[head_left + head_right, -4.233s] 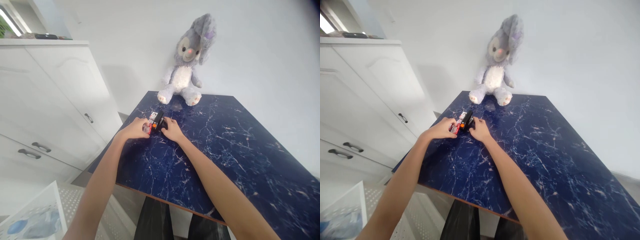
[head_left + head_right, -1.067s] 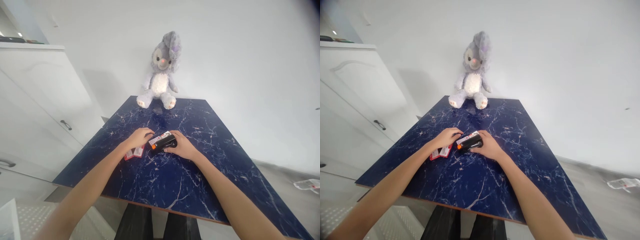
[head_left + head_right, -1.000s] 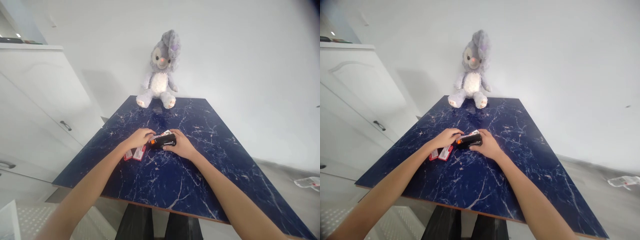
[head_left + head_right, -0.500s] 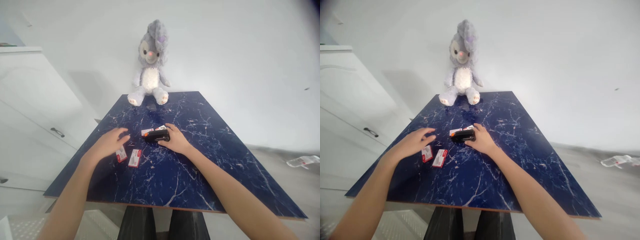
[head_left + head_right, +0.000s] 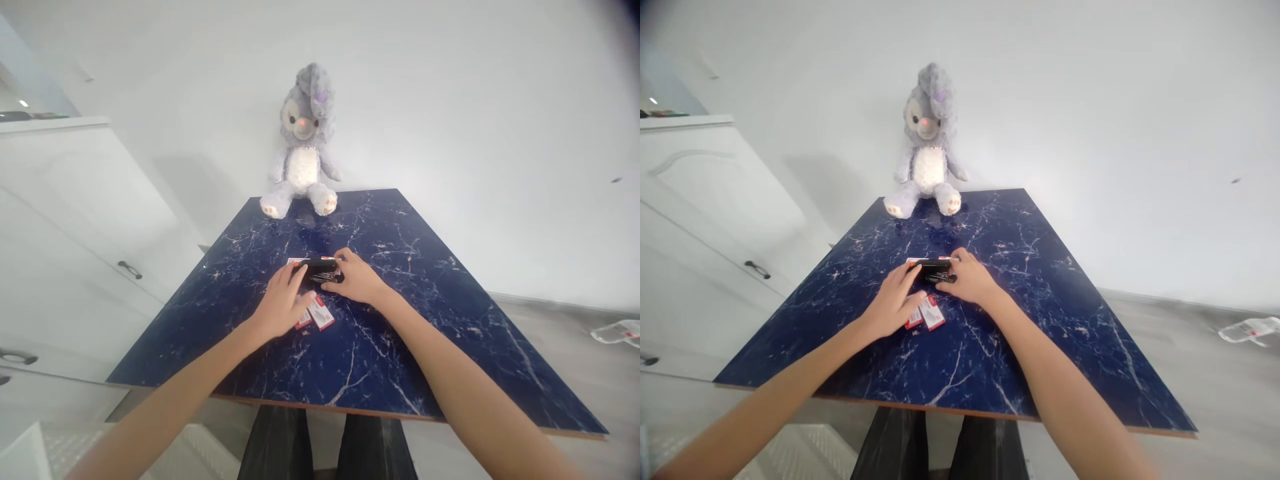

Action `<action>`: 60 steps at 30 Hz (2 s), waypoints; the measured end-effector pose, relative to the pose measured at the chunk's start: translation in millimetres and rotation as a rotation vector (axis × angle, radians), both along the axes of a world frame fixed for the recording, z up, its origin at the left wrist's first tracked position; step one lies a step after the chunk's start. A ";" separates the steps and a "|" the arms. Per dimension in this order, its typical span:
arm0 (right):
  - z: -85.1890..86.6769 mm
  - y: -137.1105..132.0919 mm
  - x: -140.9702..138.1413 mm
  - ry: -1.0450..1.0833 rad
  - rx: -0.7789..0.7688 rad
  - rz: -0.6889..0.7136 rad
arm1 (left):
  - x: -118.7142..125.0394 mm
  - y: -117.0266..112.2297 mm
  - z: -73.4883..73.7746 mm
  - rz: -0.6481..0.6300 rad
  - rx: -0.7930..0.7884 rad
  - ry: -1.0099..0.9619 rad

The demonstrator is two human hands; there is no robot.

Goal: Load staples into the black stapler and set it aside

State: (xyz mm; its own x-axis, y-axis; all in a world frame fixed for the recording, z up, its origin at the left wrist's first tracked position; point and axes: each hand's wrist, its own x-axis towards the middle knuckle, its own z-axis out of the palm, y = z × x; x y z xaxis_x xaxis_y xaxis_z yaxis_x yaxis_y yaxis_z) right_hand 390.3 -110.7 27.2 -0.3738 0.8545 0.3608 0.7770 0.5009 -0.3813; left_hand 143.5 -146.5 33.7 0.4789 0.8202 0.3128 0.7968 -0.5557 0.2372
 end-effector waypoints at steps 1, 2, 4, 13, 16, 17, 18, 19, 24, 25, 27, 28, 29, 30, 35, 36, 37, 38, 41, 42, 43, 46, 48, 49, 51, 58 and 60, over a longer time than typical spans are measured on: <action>2.2 -1.5 3.0 -0.028 0.008 -0.039 | 0.3 12.5 6.1 -0.016 0.051 -0.057; 4.3 -3.0 6.0 -0.052 0.013 -0.071 | -1.2 25.2 10.7 -0.014 0.097 -0.110; 7.7 -5.2 11.3 -0.093 0.019 -0.110 | -7.1 48.4 14.2 -0.034 0.149 -0.192; 0.4 2.7 12.1 -0.074 0.113 -0.010 | -35.5 66.9 -2.8 -0.154 -0.009 -0.161; -9.3 6.4 6.6 0.008 0.139 -0.037 | -37.2 64.3 -3.8 -0.074 -0.019 -0.225; -12.1 7.0 4.8 0.033 0.145 -0.043 | -36.0 63.1 -4.4 -0.044 -0.001 -0.250; -14.2 7.3 3.3 0.055 0.148 -0.045 | -34.2 61.7 -5.1 -0.013 0.020 -0.266; -15.2 7.0 2.1 0.075 0.145 -0.043 | -32.3 60.1 -5.6 0.012 0.036 -0.270; -2.5 -2.1 1.0 0.220 0.166 -0.087 | -30.2 56.5 -5.6 -0.013 0.049 -0.238; 1.7 -4.7 0.6 0.248 0.180 -0.110 | -31.2 57.3 -5.6 -0.028 0.032 -0.251; 8.3 -8.6 -0.9 0.244 0.179 -0.114 | -33.0 59.3 -5.5 -0.040 -0.018 -0.274; 10.1 -9.6 -1.7 0.208 0.157 -0.093 | -33.8 60.2 -5.4 -0.039 -0.042 -0.275; 10.9 -9.6 -1.9 0.158 0.125 -0.068 | -34.4 60.8 -4.9 -0.038 -0.059 -0.271; 11.0 -8.8 -1.2 0.106 0.087 -0.043 | -35.2 61.2 -4.2 -0.038 -0.070 -0.265; 15.8 -3.5 22.8 0.007 0.103 -0.051 | -46.3 64.0 4.4 -0.034 -0.100 -0.239; 19.2 -4.8 28.0 0.042 0.183 -0.094 | -50.1 65.4 6.2 -0.022 -0.102 -0.231; 23.2 -7.5 30.9 0.089 0.274 -0.146 | -54.1 67.0 7.7 -0.010 -0.102 -0.223; 27.2 -11.4 30.6 0.139 0.360 -0.185 | -57.7 68.5 8.7 -0.001 -0.104 -0.212; 35.2 -28.9 8.4 0.176 0.369 -0.026 | -63.7 71.4 8.0 0.011 -0.111 -0.197; 35.8 -35.5 -4.0 0.128 0.260 0.127 | -63.6 71.3 6.8 0.010 -0.105 -0.196; 35.6 -41.6 -16.9 0.060 0.142 0.276 | -62.7 70.9 5.4 0.008 -0.094 -0.197; 32.3 -54.1 -45.4 -0.057 -0.082 0.451 | -59.0 69.1 1.0 -0.017 -0.063 -0.197; 29.7 -55.0 -50.0 -0.054 -0.168 0.433 | -59.3 69.3 -0.9 -0.036 -0.089 -0.205; 28.7 -53.3 -48.3 -0.020 -0.200 0.406 | -60.8 70.2 -1.3 -0.046 -0.118 -0.210; 27.7 -47.0 -40.2 0.101 -0.254 0.346 | -65.1 72.8 -0.9 -0.080 -0.191 -0.227; 36.1 -35.5 -18.7 0.115 -0.389 0.305 | -67.8 73.8 4.9 -0.159 -0.237 -0.243; 37.7 -39.1 -20.8 0.036 -0.428 0.321 | -64.2 71.1 4.9 -0.172 -0.205 -0.226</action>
